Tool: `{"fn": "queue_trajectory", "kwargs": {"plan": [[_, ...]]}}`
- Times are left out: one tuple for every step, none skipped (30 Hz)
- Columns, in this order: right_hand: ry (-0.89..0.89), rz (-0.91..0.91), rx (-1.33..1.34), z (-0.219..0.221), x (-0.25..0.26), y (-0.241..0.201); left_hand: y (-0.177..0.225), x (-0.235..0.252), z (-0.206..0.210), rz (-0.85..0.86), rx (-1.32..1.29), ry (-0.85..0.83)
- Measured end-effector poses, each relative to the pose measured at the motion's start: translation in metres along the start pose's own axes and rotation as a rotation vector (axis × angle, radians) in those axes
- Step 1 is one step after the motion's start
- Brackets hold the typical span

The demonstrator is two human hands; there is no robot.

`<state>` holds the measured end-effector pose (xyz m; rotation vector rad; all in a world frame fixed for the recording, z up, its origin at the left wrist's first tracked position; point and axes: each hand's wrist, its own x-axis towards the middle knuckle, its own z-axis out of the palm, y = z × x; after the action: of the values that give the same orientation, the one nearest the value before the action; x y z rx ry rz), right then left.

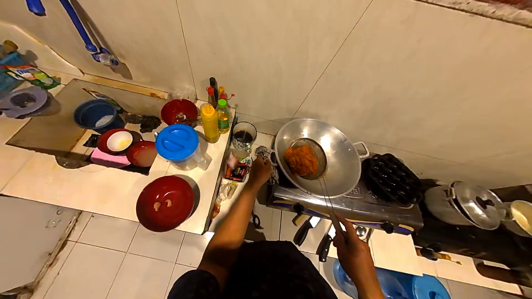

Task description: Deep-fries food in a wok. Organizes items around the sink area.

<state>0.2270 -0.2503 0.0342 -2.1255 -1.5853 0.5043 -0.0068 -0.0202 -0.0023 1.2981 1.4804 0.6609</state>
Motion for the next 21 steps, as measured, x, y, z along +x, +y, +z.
{"fn": "queue_trajectory", "kwargs": {"plan": [[0.004, -0.004, -0.004, 0.0003, 0.0000, 0.0000, -0.0008, 0.0003, 0.0002, 0.006, -0.001, 0.002], [0.005, -0.007, -0.009, 0.0005, -0.0001, 0.0003, -0.0018, 0.0007, 0.0004, 0.010, -0.002, 0.002], [0.007, -0.009, -0.010, 0.0010, -0.0002, 0.0007, -0.0022, 0.0007, 0.0003, 0.012, -0.001, 0.003], [0.011, -0.016, -0.011, 0.0016, -0.0003, 0.0015, -0.0022, 0.0006, 0.0002, 0.014, 0.002, 0.004], [0.015, -0.024, -0.009, 0.0021, -0.0002, 0.0023, -0.0022, 0.0005, 0.0004, 0.015, 0.000, 0.008], [0.016, -0.029, -0.006, 0.0024, 0.0000, 0.0030, -0.0025, 0.0006, 0.0008, 0.019, -0.001, 0.012], [0.013, -0.029, -0.001, 0.0027, 0.0003, 0.0039, -0.0030, 0.0008, 0.0010, 0.021, 0.001, 0.012], [0.010, -0.027, -0.002, 0.0028, 0.0005, 0.0049, -0.0033, 0.0009, 0.0013, 0.021, 0.003, 0.012], [0.006, -0.022, -0.004, 0.0028, 0.0006, 0.0057, -0.0033, 0.0008, 0.0014, 0.020, 0.004, 0.010], [0.008, -0.024, -0.007, 0.0030, 0.0006, 0.0066, -0.0033, 0.0005, 0.0013, 0.020, 0.005, 0.010], [0.008, -0.022, -0.007, 0.0026, 0.0005, 0.0065, -0.0033, 0.0005, 0.0014, 0.020, 0.005, 0.009], [0.006, -0.021, -0.007, 0.0022, 0.0002, 0.0059, -0.0035, 0.0005, 0.0014, 0.019, 0.006, 0.008], [0.006, -0.021, -0.007, 0.0017, 0.0002, 0.0045, -0.0033, 0.0004, 0.0011, 0.017, 0.011, 0.007], [0.002, -0.016, -0.006, 0.0010, 0.0002, 0.0033, -0.0028, 0.0002, 0.0005, 0.014, 0.012, 0.005], [-0.002, -0.007, -0.002, 0.0006, 0.0003, 0.0027, -0.0024, 0.0001, 0.0005, 0.009, 0.012, 0.002], [-0.002, -0.002, 0.002, 0.0005, 0.0003, 0.0028, -0.0029, 0.0003, 0.0008, 0.006, 0.012, 0.000], [0.006, -0.005, -0.001, 0.0010, 0.0004, 0.0038, -0.0040, 0.0010, 0.0017, 0.007, 0.007, 0.001], [0.016, -0.015, -0.004, 0.0014, 0.0005, 0.0053, -0.0061, 0.0028, 0.0036, 0.015, -0.003, 0.008], [0.026, -0.035, -0.007, 0.0022, 0.0006, 0.0066, -0.0080, 0.0042, 0.0049, 0.023, -0.019, 0.012], [0.039, -0.055, -0.012, 0.0029, 0.0007, 0.0079, -0.0080, 0.0041, 0.0047, 0.021, -0.026, 0.011], [0.056, -0.073, -0.017, 0.0036, 0.0009, 0.0095, -0.0076, 0.0036, 0.0048, 0.023, -0.035, 0.012]]}}
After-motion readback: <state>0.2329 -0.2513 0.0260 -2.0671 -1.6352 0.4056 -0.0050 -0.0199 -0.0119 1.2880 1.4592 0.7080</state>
